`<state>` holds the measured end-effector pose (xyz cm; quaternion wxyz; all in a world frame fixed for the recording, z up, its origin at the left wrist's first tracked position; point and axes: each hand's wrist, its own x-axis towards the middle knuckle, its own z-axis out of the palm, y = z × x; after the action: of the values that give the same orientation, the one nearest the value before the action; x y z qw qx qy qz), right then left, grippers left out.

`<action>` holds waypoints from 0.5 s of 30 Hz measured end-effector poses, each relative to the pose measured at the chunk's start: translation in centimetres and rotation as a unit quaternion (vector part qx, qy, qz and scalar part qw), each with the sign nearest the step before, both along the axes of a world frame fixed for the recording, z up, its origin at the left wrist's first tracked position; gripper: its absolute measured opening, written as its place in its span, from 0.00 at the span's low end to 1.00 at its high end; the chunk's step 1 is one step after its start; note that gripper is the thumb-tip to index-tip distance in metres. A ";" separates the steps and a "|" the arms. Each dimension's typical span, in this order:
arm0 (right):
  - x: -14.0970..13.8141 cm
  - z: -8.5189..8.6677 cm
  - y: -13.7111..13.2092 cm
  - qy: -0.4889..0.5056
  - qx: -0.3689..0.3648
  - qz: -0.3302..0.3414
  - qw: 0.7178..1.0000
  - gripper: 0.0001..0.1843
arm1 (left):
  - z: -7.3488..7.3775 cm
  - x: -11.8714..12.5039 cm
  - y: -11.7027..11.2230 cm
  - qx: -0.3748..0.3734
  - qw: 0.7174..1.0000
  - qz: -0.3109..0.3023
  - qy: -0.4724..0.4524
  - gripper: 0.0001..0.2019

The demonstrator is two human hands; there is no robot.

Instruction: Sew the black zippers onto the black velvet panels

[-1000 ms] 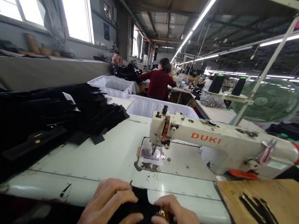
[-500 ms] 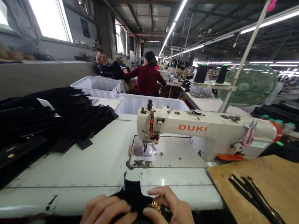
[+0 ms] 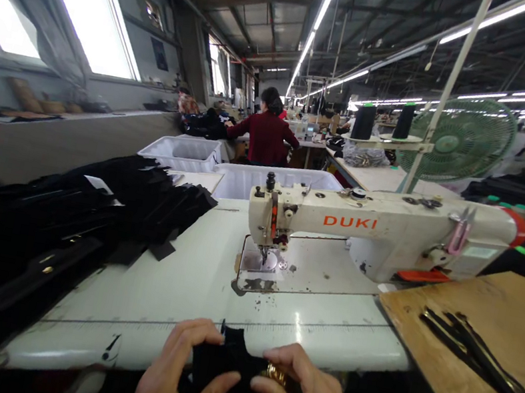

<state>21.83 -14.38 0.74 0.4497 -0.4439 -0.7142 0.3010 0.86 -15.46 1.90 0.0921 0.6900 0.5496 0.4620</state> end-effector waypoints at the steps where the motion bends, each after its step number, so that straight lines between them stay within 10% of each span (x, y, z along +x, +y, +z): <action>1: 0.1 0.1 0.1 -0.004 0.033 0.001 0.999 0.11 | 0.1 -0.3 0.1 -0.023 1.000 -0.015 0.004 0.11; 6: 0.2 1.0 0.5 -0.008 0.162 -0.003 0.987 0.12 | 0.3 -0.8 0.3 -0.079 0.992 -0.088 0.033 0.04; 15: -0.2 0.6 0.4 -0.001 0.130 0.063 0.989 0.12 | 1.2 -0.7 0.3 -0.088 0.981 -0.162 0.062 0.03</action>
<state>21.66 -14.02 1.33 0.4835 -0.3356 -0.7742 0.2328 0.14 -15.13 3.13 0.1923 0.7861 0.4738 0.3472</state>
